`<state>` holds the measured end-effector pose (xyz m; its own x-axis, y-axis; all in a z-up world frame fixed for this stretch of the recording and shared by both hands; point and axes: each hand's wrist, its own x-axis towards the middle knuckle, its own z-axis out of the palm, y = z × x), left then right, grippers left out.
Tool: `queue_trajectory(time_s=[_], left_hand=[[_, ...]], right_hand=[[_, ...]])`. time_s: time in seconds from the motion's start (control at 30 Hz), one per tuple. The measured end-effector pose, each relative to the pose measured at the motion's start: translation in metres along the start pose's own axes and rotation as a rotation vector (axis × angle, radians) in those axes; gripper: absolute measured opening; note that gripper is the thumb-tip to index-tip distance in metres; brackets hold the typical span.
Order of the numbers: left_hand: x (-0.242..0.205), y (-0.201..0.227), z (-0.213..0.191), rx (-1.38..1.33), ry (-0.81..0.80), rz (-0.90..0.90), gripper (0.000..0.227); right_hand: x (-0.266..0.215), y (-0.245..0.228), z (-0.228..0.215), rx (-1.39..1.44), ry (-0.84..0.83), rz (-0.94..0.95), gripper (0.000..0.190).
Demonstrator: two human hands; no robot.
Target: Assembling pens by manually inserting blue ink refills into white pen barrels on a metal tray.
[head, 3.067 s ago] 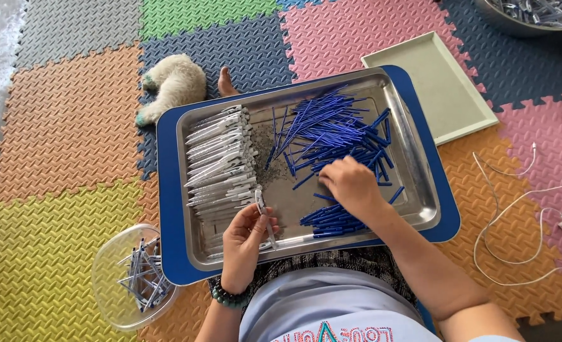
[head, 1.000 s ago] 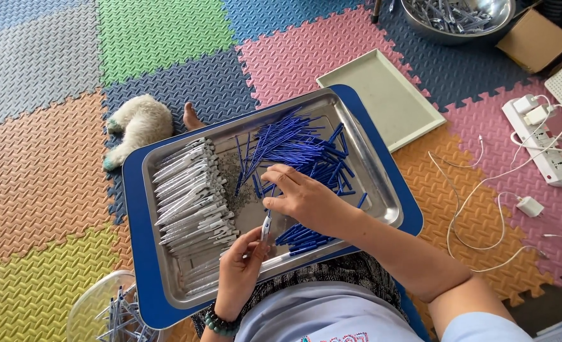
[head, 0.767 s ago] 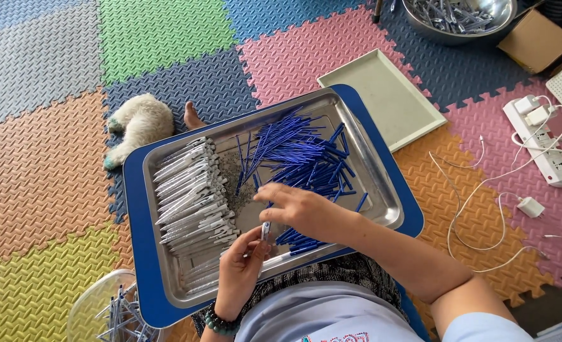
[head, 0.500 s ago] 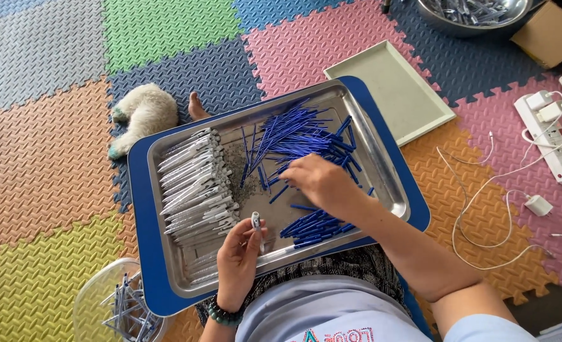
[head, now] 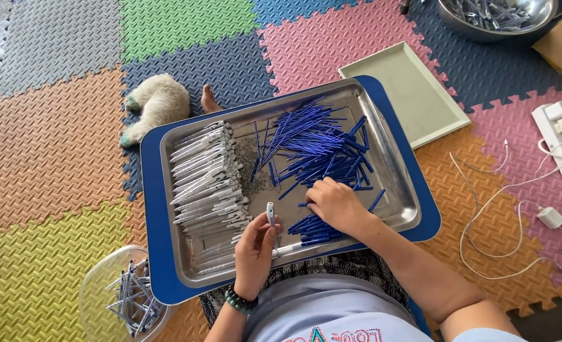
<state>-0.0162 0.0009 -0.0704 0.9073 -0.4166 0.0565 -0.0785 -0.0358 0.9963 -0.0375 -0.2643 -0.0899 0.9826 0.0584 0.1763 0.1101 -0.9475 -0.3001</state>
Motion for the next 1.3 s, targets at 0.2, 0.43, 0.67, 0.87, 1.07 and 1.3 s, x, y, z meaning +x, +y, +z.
queue_trajectory(time_s=[0.2,0.43,0.67,0.87,1.07,1.3], left_hand=[[0.002,0.001,-0.001,0.086,0.016,0.050,0.040],[0.009,-0.010,-0.012,-0.084,-0.046,-0.083,0.045],[0.019,-0.017,-0.015,-0.110,-0.055,-0.031,0.044],[0.014,-0.001,-0.013,-0.093,-0.066,-0.035,0.045],[0.009,-0.001,-0.010,-0.065,-0.032,0.013,0.045],[0.008,-0.004,-0.009,-0.087,-0.028,0.018,0.045]], right_hand=[[0.006,-0.020,-0.036,0.328,0.015,0.128,0.015],[0.008,-0.027,-0.050,0.654,0.023,0.262,0.018],[0.011,-0.025,-0.054,0.981,0.042,0.449,0.017],[0.008,0.004,-0.013,1.336,0.078,0.524,0.021],[0.014,-0.011,-0.035,1.343,0.088,0.653,0.024],[0.010,-0.011,-0.030,1.291,0.084,0.660,0.024]])
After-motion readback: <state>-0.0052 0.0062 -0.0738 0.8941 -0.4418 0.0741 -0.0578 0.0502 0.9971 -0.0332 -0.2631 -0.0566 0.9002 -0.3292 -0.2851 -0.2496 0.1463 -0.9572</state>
